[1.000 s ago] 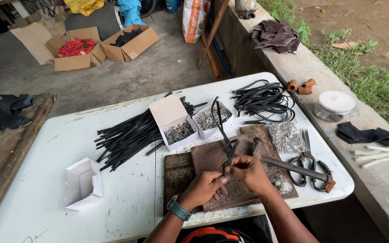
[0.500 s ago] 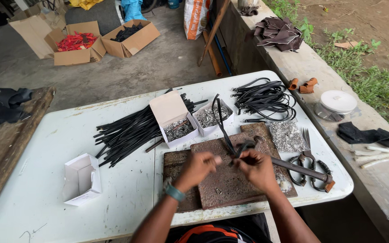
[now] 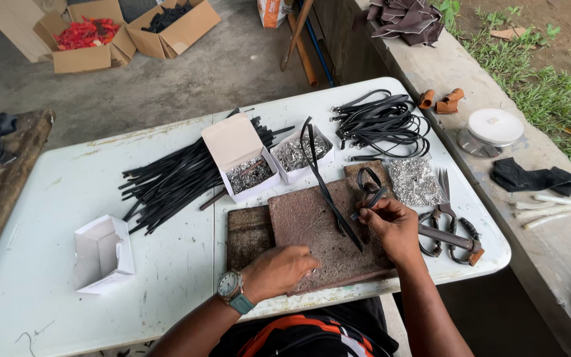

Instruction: The person assembles black strap assemblies by threading metal rings onto the ends of black straps and securing them with a hammer and a small metal punch on a wooden block. The person repeatedly picks up straps and rings, aligns them, and hammers the rings into place.

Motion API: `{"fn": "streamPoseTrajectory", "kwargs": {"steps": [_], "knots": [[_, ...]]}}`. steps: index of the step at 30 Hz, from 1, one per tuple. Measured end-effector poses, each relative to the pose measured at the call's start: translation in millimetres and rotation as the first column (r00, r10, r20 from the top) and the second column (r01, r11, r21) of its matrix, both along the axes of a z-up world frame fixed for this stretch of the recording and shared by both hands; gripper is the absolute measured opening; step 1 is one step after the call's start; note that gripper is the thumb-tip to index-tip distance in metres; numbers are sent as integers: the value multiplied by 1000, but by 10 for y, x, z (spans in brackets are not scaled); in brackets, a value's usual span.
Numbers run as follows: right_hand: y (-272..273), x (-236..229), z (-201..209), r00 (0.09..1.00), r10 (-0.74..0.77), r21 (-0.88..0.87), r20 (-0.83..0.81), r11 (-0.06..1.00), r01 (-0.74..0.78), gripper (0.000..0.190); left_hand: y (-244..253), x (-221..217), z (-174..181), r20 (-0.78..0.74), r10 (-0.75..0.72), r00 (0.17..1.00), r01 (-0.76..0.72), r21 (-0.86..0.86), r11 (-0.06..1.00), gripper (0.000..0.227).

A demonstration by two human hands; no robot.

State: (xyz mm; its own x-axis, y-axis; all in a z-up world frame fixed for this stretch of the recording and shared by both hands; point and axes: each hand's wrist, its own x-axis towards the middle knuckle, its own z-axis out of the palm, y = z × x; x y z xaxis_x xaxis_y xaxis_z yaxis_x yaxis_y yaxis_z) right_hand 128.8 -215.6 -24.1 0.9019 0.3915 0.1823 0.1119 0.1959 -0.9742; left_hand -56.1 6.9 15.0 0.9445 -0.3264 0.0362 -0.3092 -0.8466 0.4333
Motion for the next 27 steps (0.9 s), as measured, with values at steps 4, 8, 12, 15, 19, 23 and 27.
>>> {"fn": "streamPoseTrajectory", "kwargs": {"steps": [4,8,12,15,19,23,27], "knots": [[26,-103,57,1000,0,-61,0,998,0,9,-129,-78,-9,-91,15,996,-5,101,995,25],[69,-228,112,1000,-2,-52,-20,999,1,11,-149,43,-1,-27,-14,1000,19,192,981,27],[117,-266,130,1000,19,-111,4,994,-18,9,-101,111,-43,128,-55,990,44,87,995,8],[161,-275,105,999,45,-83,11,996,-44,9,-111,113,-70,13,20,1000,-22,110,994,6],[173,-312,60,1000,31,-131,3,991,-30,9,-97,80,-75,-14,115,993,-113,125,986,3],[178,-302,62,999,51,-80,8,996,-51,9,-98,35,-16,114,16,993,-35,165,986,8],[188,-317,16,999,52,-68,-18,996,-53,9,-123,91,74,3,2,1000,-3,251,968,5]]}}
